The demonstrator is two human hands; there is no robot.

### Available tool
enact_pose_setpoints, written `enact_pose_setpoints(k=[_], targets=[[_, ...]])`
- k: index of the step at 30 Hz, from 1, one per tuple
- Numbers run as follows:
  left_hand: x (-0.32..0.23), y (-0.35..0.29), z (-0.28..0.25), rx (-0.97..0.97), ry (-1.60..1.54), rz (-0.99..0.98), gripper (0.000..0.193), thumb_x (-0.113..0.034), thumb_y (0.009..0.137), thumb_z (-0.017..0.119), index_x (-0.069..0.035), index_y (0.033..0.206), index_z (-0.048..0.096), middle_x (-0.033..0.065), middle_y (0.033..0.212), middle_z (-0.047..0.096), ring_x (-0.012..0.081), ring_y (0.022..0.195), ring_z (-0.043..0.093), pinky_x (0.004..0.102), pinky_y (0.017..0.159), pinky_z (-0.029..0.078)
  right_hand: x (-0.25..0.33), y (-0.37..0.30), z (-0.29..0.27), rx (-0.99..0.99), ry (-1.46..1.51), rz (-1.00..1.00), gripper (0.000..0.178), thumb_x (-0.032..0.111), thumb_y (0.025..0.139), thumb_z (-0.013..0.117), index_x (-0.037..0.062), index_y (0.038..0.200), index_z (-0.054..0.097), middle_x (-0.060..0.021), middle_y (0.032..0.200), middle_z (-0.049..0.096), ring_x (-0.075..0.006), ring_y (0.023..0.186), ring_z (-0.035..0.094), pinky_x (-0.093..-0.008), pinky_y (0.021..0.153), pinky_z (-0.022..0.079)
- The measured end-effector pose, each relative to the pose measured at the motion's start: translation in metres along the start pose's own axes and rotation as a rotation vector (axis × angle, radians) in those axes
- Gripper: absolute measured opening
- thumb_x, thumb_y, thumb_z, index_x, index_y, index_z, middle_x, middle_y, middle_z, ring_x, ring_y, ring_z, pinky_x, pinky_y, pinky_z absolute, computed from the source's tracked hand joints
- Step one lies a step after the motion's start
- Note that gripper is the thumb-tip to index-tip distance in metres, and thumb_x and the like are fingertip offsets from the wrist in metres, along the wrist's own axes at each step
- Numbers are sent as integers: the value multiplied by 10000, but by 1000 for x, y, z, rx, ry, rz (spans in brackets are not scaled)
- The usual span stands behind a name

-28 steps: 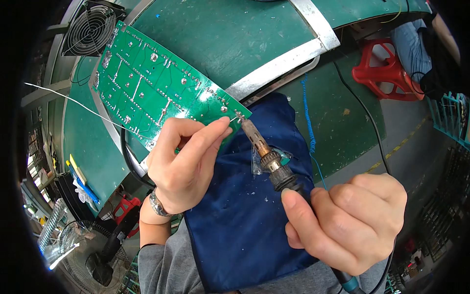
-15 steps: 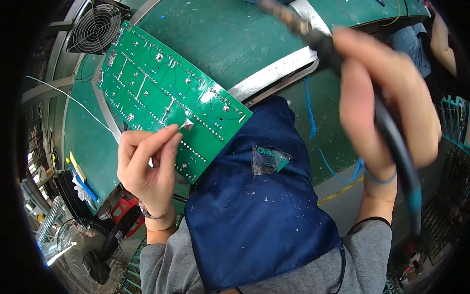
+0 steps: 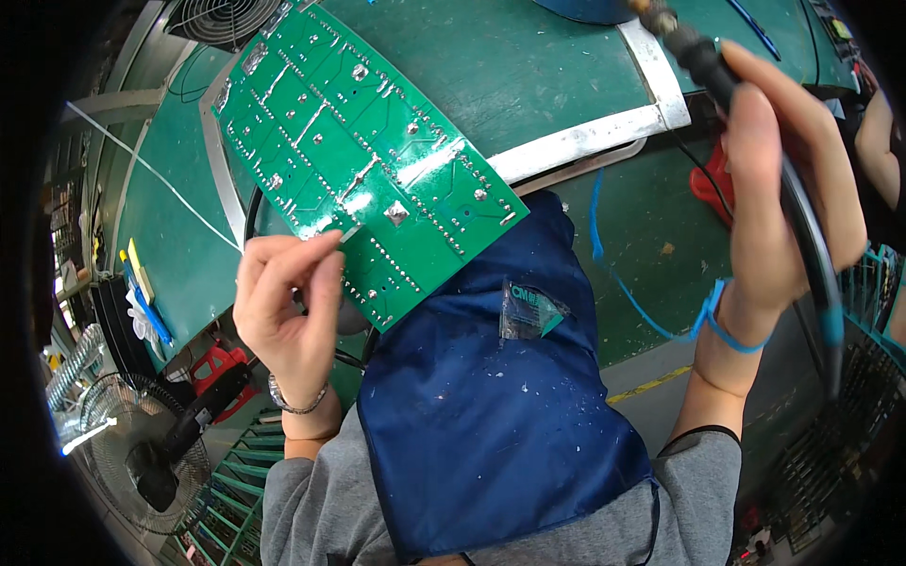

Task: The person turns over a circuit board assembly, places it onto an upper track, and solders connection points on another circuit board using a soldering iron and solder wire.

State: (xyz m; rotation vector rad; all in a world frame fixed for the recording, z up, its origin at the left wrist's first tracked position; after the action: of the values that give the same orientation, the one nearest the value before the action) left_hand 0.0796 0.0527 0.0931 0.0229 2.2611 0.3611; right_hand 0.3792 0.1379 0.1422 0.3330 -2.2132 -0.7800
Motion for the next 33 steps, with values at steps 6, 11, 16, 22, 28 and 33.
enact_pose_setpoints(k=[6, 11, 16, 22, 28, 33], targets=[[-30, 3, 17, 54, 81, 249, 298, 53, 653, 783, -41, 930, 729, 46, 770, 558, 139, 574, 550, 262, 492, 426, 10, -1, 1, 358, 378, -21, 350, 298, 857, 630, -46, 865, 699, -32, 591, 550, -87, 491, 437, -233, 459, 292], [-31, 0, 26, 45, 75, 313, 316, 54, 612, 766, -30, 912, 719, 49, 772, 560, 149, 592, 573, 269, 485, 445, 8, 9, 22, 508, 432, 25, 361, 328, 788, 668, -31, 752, 691, -51, 554, 534, -104, 468, 435, -245, 446, 300], [-31, -2, 31, 88, 93, 260, 323, 43, 625, 776, -51, 930, 730, 44, 779, 563, 142, 600, 567, 263, 499, 441, 8, 13, 40, 606, 476, -25, 303, 274, 783, 642, -24, 757, 693, -38, 548, 559, -96, 443, 455, -239, 443, 320], [-30, 0, 35, 104, 93, 247, 338, 48, 650, 798, -68, 962, 743, 44, 787, 563, 138, 603, 558, 258, 507, 434, 6, 17, 48, 707, 466, -32, 283, 257, 773, 634, -18, 756, 699, -44, 552, 573, -94, 448, 470, -239, 444, 341], [-29, 1, 37, 121, 97, 270, 355, 51, 645, 802, -63, 976, 740, 46, 791, 560, 137, 599, 556, 254, 503, 434, 6, 18, 49, 711, 436, -29, 293, 258, 770, 630, -28, 761, 696, -39, 538, 556, -93, 452, 471, -236, 445, 338], [-31, 2, 36, 108, 81, 275, 348, 49, 648, 808, -60, 972, 741, 46, 792, 560, 132, 602, 554, 251, 501, 434, 5, 19, 44, 685, 454, -38, 298, 251, 781, 615, -37, 746, 685, -52, 556, 558, -90, 451, 446, -242, 444, 318]])
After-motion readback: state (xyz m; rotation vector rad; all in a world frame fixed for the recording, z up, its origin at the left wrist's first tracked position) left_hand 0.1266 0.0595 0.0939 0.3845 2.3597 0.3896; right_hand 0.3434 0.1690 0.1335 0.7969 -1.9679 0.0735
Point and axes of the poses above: each hand's wrist, its own y-axis towards the middle knuckle, its own z-axis out of the palm, x = y × z, the point moved 7 cm from there along y, towards the middle knuckle
